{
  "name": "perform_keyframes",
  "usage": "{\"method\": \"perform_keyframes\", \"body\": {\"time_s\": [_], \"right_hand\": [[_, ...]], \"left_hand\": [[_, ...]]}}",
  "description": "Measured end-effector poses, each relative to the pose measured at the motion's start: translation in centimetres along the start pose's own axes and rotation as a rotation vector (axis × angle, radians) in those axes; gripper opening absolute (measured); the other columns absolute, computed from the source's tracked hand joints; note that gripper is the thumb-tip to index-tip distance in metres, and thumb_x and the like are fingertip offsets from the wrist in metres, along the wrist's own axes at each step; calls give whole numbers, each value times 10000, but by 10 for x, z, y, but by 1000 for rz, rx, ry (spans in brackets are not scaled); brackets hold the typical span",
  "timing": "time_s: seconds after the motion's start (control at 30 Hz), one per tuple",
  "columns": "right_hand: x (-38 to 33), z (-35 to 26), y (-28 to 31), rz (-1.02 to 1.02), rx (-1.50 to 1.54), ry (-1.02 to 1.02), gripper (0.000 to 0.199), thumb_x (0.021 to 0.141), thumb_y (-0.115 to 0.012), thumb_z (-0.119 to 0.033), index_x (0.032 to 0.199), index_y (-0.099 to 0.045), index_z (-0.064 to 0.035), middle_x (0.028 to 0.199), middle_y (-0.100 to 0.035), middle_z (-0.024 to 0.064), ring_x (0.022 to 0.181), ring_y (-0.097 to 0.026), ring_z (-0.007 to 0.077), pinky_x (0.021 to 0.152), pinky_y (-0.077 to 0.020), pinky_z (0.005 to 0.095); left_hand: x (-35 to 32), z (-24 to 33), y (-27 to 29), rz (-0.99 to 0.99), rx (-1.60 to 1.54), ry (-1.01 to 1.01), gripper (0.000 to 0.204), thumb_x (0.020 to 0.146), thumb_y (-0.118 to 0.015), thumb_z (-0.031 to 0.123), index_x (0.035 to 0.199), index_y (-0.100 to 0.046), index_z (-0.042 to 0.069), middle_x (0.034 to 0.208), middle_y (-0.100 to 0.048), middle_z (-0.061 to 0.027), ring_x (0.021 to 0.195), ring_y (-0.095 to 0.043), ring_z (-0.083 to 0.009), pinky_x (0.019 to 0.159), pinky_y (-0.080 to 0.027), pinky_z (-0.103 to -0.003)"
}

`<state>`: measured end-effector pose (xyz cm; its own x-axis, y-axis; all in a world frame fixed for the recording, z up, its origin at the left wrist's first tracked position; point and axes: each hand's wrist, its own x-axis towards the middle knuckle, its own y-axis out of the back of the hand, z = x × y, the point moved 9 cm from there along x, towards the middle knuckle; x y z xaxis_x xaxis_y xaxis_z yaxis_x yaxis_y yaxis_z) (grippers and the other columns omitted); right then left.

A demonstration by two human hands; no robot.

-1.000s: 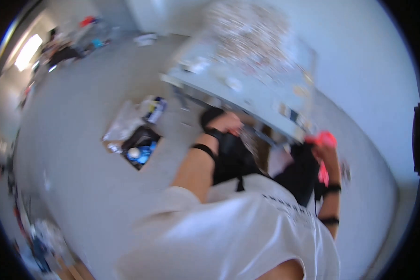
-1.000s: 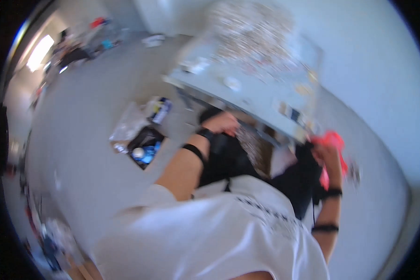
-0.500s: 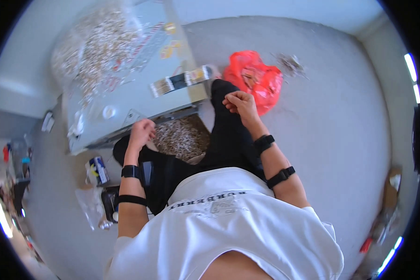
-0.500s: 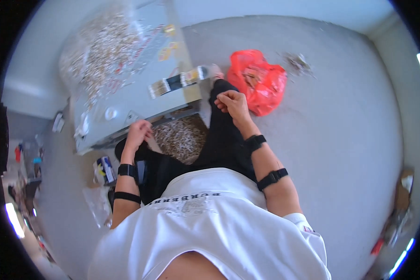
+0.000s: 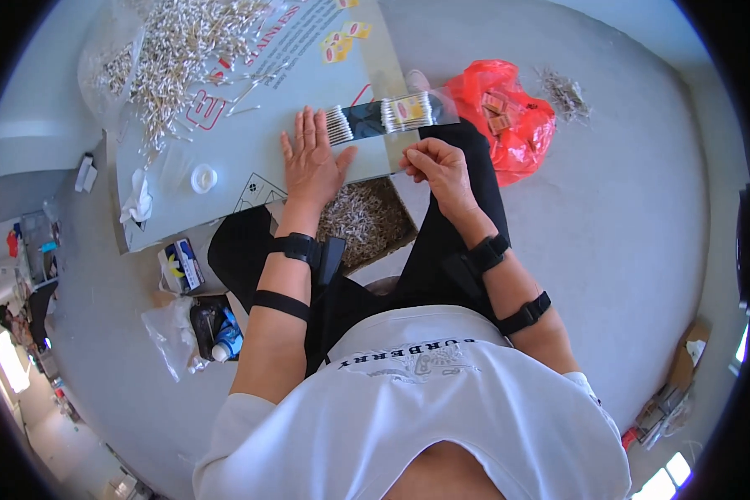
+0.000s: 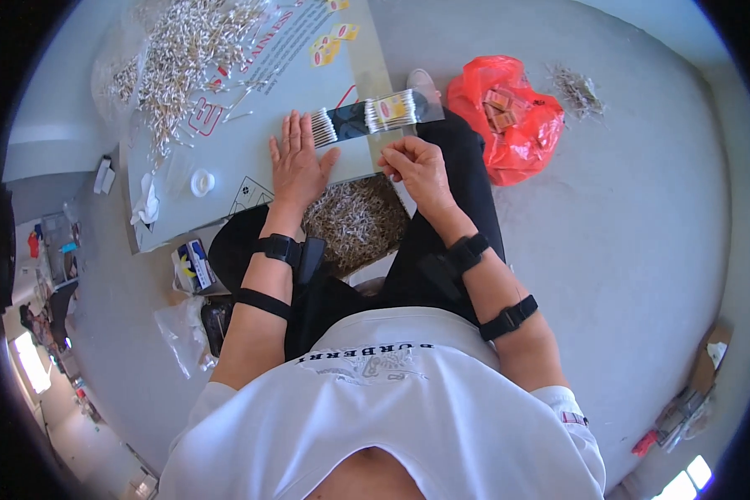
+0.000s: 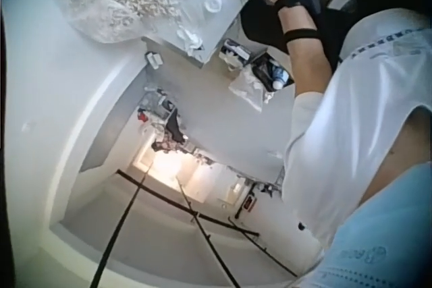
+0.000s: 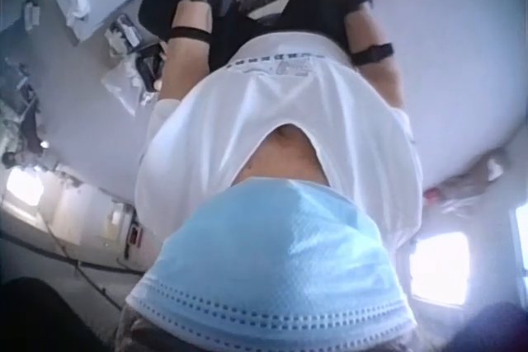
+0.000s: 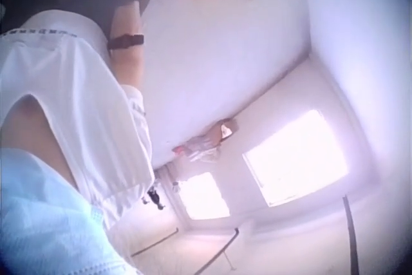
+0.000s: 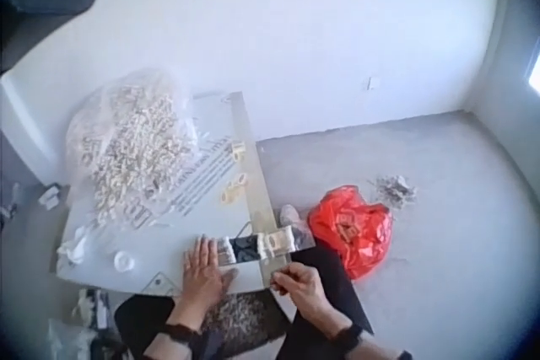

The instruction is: Counting and packing bundles of cotton swabs into small plastic bags.

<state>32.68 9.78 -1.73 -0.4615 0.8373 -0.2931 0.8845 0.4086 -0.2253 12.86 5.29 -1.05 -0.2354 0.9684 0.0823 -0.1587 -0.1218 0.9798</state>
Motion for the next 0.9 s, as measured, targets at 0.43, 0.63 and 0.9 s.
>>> {"method": "perform_keyframes", "body": {"time_s": [0.43, 0.63, 0.9], "right_hand": [[92, -11, -73, 179, 101, 434, 381, 1008, -481, -251, 1221, -558, 55, 1152, -614, 117, 1087, -543, 171, 967, -407, 287], [93, -3, -85, 168, 13, 471, 401, 1017, -450, -263, 1250, -534, 52, 1252, -578, 148, 1185, -516, 223, 1025, -370, 312], [84, -10, -67, 189, -52, 500, 422, 1025, -435, -263, 1300, -499, 50, 1314, -527, 137, 1231, -486, 192, 1055, -388, 301]], "left_hand": [[20, -53, 24, 532, -1196, 207, 575, 1026, -371, 354, 1424, -295, -56, 1476, -296, -235, 1389, -282, -323, 1127, -241, -410], [28, -41, 3, 527, -1504, 248, 619, 1026, -358, 404, 1418, -300, -71, 1443, -352, -231, 1368, -330, -290, 1128, -262, -391], [31, -19, 4, 515, -1480, 210, 605, 1025, -363, 401, 1398, -327, -74, 1417, -379, -255, 1354, -347, -301, 1123, -271, -391]]}}
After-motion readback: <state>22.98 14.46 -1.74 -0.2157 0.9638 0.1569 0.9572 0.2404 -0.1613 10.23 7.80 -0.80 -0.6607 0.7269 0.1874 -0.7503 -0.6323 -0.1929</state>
